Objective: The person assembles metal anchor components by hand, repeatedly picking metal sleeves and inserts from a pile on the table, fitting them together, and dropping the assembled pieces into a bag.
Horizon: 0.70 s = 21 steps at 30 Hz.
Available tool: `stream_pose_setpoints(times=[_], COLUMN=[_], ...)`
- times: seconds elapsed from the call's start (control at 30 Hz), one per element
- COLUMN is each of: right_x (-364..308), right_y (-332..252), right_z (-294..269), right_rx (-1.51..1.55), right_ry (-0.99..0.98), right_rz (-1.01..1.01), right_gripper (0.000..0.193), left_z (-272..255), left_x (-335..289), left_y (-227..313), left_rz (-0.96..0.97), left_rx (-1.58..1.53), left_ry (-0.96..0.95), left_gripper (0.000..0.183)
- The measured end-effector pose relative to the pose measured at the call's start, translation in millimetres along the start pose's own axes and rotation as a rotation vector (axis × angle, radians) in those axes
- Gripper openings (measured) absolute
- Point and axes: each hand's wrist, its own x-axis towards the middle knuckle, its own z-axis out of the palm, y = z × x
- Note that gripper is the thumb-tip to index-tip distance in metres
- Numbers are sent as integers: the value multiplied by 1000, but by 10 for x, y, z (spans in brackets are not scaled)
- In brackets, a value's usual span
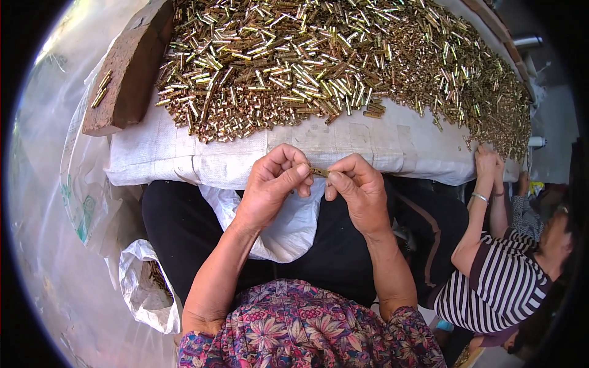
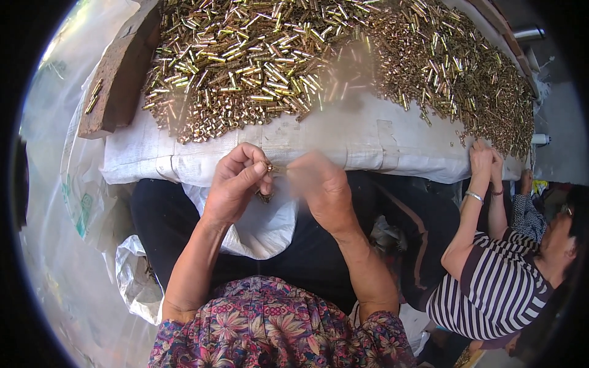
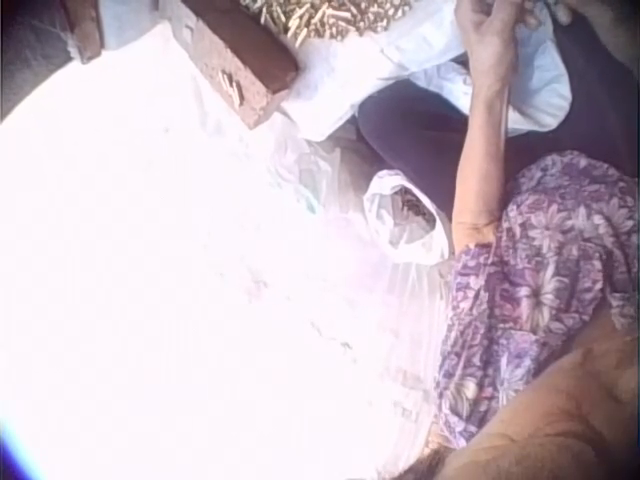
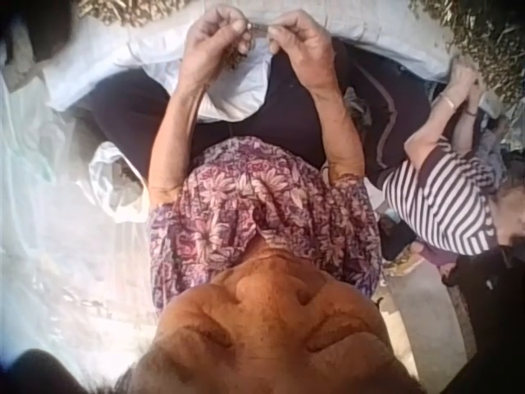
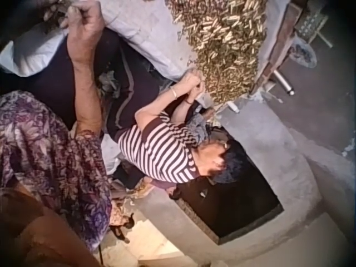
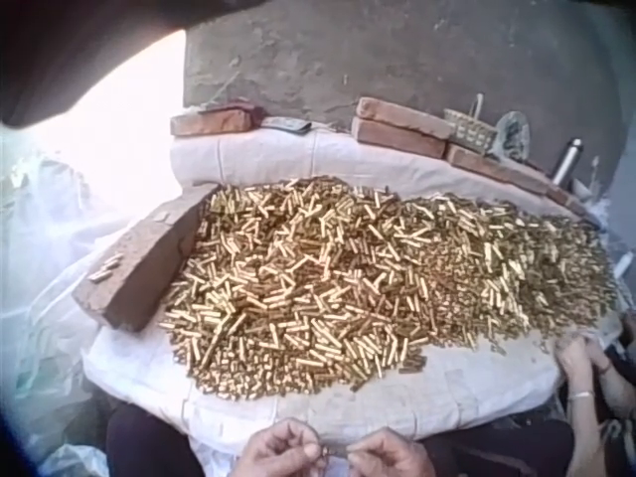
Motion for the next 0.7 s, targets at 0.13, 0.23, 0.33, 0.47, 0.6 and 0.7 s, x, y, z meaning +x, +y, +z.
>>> stream_pose_setpoints(times=[0.13,0.23,0.33,0.47,0.6,0.7], right_x=[-8,-19,-19,-25,-46,-67], right_y=[65,87,107,101,113,135], right_z=[24,44,80,105,175,228], right_rx=[116,218,279,152,99,43], right_ry=[6,-3,5,43,95,137], right_rz=[51,89,97,33,-11,-38], right_gripper=[10,11,11,10,10,11], left_z=[-30,-41,-38,14,49,61], left_x=[-4,-5,-7,-3,-13,-30], left_y=[29,18,-13,-67,-69,-47], left_rz=[24,38,38,85,104,107], left_rx=[181,204,54,35,107,159], left_ry=[14,16,17,54,92,100], left_gripper=[10,10,10,11,11,11])
